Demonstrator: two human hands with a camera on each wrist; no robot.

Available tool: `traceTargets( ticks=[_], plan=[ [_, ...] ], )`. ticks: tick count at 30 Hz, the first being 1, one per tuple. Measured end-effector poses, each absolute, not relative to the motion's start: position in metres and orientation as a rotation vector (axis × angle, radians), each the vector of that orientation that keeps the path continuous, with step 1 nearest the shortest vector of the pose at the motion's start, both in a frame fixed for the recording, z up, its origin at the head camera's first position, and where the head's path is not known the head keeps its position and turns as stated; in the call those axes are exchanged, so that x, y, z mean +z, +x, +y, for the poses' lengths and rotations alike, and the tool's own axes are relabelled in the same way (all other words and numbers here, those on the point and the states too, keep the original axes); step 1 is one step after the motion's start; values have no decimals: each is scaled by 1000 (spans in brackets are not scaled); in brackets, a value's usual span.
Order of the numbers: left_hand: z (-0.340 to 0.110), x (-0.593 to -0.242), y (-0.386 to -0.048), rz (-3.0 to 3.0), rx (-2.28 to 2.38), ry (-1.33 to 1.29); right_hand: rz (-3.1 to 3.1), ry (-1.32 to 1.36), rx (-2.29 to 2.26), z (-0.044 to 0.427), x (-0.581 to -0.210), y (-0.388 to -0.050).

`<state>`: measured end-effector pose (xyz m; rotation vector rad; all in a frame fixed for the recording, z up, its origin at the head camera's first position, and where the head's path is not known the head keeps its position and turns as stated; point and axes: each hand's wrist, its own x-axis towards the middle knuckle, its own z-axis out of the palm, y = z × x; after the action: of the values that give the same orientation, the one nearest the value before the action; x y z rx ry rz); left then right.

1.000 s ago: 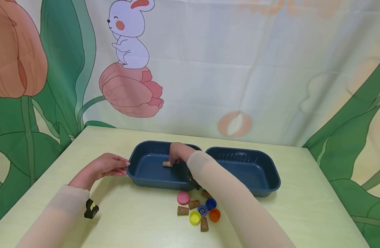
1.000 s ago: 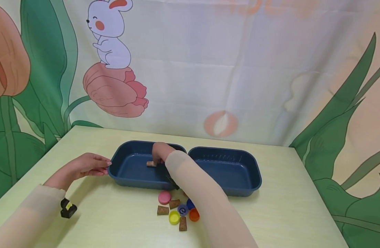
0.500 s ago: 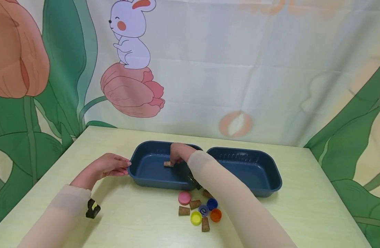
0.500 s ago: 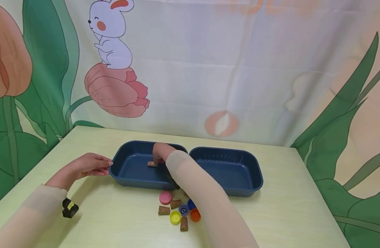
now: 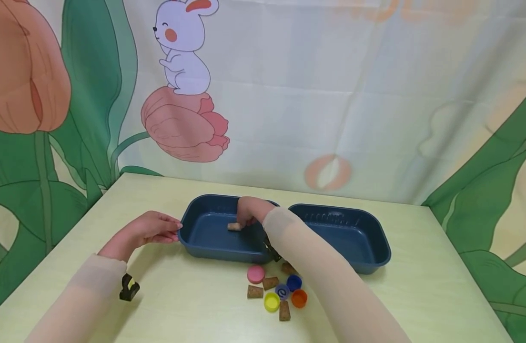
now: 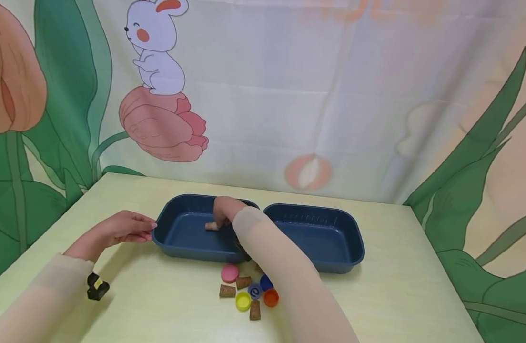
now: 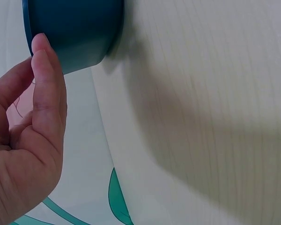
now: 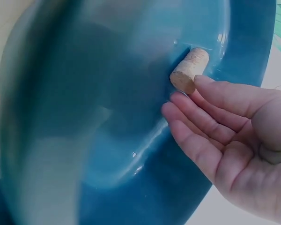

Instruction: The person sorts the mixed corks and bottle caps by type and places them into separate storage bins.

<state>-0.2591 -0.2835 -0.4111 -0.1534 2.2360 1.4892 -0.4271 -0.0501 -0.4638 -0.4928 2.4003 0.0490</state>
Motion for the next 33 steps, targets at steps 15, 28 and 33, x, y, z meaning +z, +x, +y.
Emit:
traceTargets(
  ticks=[15, 28, 33],
  plan=[
    [-283, -409, -259, 2223, 1496, -158, 2562, -676, -177, -18, -397, -389],
    [-284, -411, -261, 2210, 1511, -134, 2576, -757, -383, 18, -327, -349],
    [-284, -410, -260, 2219, 1497, -136, 2612, -885, -434, 33, -308, -332]
  ],
)
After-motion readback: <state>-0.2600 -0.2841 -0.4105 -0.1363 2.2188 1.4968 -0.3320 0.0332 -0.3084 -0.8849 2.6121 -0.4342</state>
